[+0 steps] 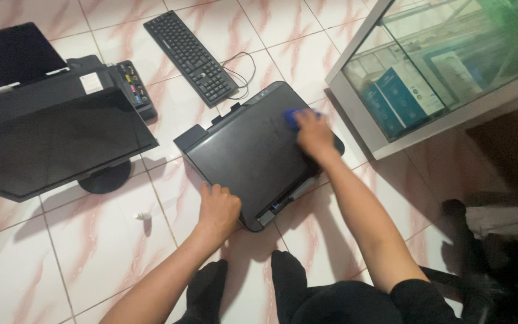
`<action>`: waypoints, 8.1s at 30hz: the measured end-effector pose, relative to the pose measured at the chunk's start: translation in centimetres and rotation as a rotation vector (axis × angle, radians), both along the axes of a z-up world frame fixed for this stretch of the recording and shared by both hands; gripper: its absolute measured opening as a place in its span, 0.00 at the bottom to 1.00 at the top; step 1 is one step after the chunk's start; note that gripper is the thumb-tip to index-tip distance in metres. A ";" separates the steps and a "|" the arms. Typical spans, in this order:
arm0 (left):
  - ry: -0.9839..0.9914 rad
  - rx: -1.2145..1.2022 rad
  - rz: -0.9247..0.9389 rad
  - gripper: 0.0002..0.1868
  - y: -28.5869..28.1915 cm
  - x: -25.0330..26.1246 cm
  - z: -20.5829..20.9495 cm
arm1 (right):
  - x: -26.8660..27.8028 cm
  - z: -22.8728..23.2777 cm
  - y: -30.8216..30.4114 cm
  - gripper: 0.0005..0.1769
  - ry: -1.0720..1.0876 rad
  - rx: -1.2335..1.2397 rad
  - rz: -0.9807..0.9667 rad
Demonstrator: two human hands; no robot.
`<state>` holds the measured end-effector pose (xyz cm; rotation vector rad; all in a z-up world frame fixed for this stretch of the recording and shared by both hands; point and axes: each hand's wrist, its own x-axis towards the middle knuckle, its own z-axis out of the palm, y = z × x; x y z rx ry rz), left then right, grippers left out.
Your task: The person wipes the exterior of a printer with a cloth and wipes the ink tank area.
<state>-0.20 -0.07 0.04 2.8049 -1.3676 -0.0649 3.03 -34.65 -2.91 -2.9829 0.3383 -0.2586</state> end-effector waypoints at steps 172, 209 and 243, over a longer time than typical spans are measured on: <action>0.278 0.145 -0.030 0.14 1.9 6.0 2.7 | 10.0 -0.2 0.8 0.34 0.172 -0.033 0.089; 0.021 0.050 0.120 0.17 2.8 10.5 1.7 | 3.4 0.8 7.9 0.37 0.123 0.005 0.388; -0.073 0.070 0.165 0.07 2.1 10.0 0.3 | 9.3 1.0 15.2 0.23 0.115 0.139 0.520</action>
